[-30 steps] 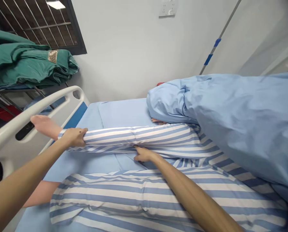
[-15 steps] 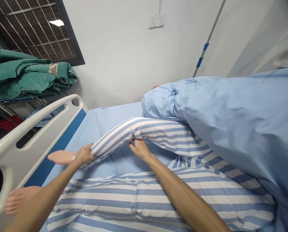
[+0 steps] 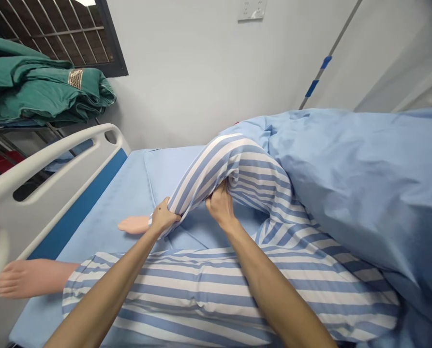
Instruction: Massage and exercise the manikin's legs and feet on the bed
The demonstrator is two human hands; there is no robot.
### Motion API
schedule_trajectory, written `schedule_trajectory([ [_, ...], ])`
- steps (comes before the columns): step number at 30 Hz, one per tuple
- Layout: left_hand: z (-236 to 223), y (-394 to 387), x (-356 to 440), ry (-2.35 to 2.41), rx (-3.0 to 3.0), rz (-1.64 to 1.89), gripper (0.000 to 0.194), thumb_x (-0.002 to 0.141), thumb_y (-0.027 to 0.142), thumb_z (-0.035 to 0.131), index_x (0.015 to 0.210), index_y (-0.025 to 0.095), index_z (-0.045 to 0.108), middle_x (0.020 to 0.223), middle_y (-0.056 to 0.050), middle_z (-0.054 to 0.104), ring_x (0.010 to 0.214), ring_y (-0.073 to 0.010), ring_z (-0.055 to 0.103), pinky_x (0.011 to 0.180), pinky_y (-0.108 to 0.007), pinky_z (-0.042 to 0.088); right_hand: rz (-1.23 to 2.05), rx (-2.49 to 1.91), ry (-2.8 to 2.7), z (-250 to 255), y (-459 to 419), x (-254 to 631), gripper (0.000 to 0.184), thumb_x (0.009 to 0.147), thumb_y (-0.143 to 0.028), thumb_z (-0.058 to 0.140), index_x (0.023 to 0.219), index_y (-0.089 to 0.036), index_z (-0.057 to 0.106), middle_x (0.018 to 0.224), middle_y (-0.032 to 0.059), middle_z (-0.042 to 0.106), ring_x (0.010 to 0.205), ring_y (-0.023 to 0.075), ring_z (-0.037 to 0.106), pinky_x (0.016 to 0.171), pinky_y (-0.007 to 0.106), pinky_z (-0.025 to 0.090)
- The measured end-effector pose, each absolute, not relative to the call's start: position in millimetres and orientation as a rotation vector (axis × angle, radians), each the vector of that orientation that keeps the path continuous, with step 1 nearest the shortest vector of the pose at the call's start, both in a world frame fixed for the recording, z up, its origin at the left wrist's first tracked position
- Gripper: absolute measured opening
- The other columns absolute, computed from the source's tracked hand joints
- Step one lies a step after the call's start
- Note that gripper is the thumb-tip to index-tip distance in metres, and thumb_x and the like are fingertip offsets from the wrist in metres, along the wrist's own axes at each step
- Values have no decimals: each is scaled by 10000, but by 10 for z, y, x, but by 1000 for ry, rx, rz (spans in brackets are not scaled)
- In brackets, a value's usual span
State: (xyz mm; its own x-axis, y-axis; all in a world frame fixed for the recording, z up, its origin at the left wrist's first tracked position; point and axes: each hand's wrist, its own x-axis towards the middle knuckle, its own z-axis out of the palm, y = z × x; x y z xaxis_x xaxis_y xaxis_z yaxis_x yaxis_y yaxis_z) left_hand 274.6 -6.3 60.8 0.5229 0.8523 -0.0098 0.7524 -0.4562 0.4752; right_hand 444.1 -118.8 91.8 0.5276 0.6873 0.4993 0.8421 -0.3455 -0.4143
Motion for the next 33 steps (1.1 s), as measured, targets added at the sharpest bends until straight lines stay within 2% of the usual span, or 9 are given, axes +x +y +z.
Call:
schedule_trajectory([
  [5, 645, -45, 2677, 1258, 2330, 336, 547, 536, 328, 682, 1042, 198, 520, 879, -21, 627, 818, -186, 579, 650, -251, 419, -296, -2076, -1274, 941, -1235, 4399, 677, 719, -183, 402, 1305, 79, 188, 1201, 291, 432, 1093, 365, 475, 837, 463, 455],
  [11, 773, -21, 2569, 1255, 2324, 235, 551, 514, 263, 674, 1044, 213, 533, 888, -19, 644, 805, -188, 595, 652, -250, 441, -253, -1957, -1384, 897, -1311, 4313, 685, 762, -186, 376, 1341, 56, 99, 1249, 288, 400, 1146, 335, 442, 899, 447, 423],
  [15, 947, 132, 2191, 1366, 2441, 113, 572, 518, 255, 647, 1077, 237, 529, 958, -28, 647, 869, -206, 597, 670, -254, 444, -130, -1879, -1524, 827, -1313, 4255, 604, 784, -237, 391, 1313, -12, 206, 1243, 244, 426, 1125, 293, 463, 894, 400, 426],
  [18, 1170, 334, 1794, 1446, 2561, -43, 600, 515, 246, 625, 1106, 254, 518, 991, -43, 651, 893, -223, 601, 670, -256, 444, 6, -1866, -1609, 801, -1307, 4191, 507, 794, -263, 401, 1256, -80, 300, 1198, 196, 474, 1079, 270, 489, 890, 394, 415],
  [21, 1465, 510, 1497, 1529, 2707, -227, 632, 507, 239, 597, 1131, 272, 505, 1020, -66, 651, 904, -258, 607, 661, -279, 446, 210, -1853, -1689, 754, -1300, 4081, 473, 789, -279, 438, 1215, -95, 342, 1178, 178, 488, 1071, 262, 488, 905, 382, 391],
  [27, 2197, 689, 1565, 1469, 3007, -528, 569, 498, 223, 553, 1066, 257, 546, 1005, -101, 654, 861, -289, 610, 661, -320, 445, 678, -1732, -1558, 608, -1224, 3845, 315, 766, -299, 504, 1026, -123, 467, 1066, 145, 550, 1028, 252, 520, 837, 351, 426],
  [29, 2411, 727, 1678, 1442, 3047, -572, 575, 477, 214, 564, 1050, 250, 554, 989, -98, 658, 850, -282, 606, 674, -318, 442, 765, -1683, -1448, 589, -1185, 3820, 331, 756, -305, 526, 1038, -141, 467, 1083, 129, 554, 1027, 243, 532, 837, 350, 433],
  [33, 2631, 763, 1806, 1448, 3072, -598, 598, 425, 185, 584, 1018, 257, 565, 951, -79, 662, 828, -275, 604, 685, -316, 439, 827, -1507, -1298, 579, -1127, 3827, 467, 745, -249, 530, 1185, -178, 391, 1229, 105, 486, 1014, 202, 560, 862, 328, 437],
])
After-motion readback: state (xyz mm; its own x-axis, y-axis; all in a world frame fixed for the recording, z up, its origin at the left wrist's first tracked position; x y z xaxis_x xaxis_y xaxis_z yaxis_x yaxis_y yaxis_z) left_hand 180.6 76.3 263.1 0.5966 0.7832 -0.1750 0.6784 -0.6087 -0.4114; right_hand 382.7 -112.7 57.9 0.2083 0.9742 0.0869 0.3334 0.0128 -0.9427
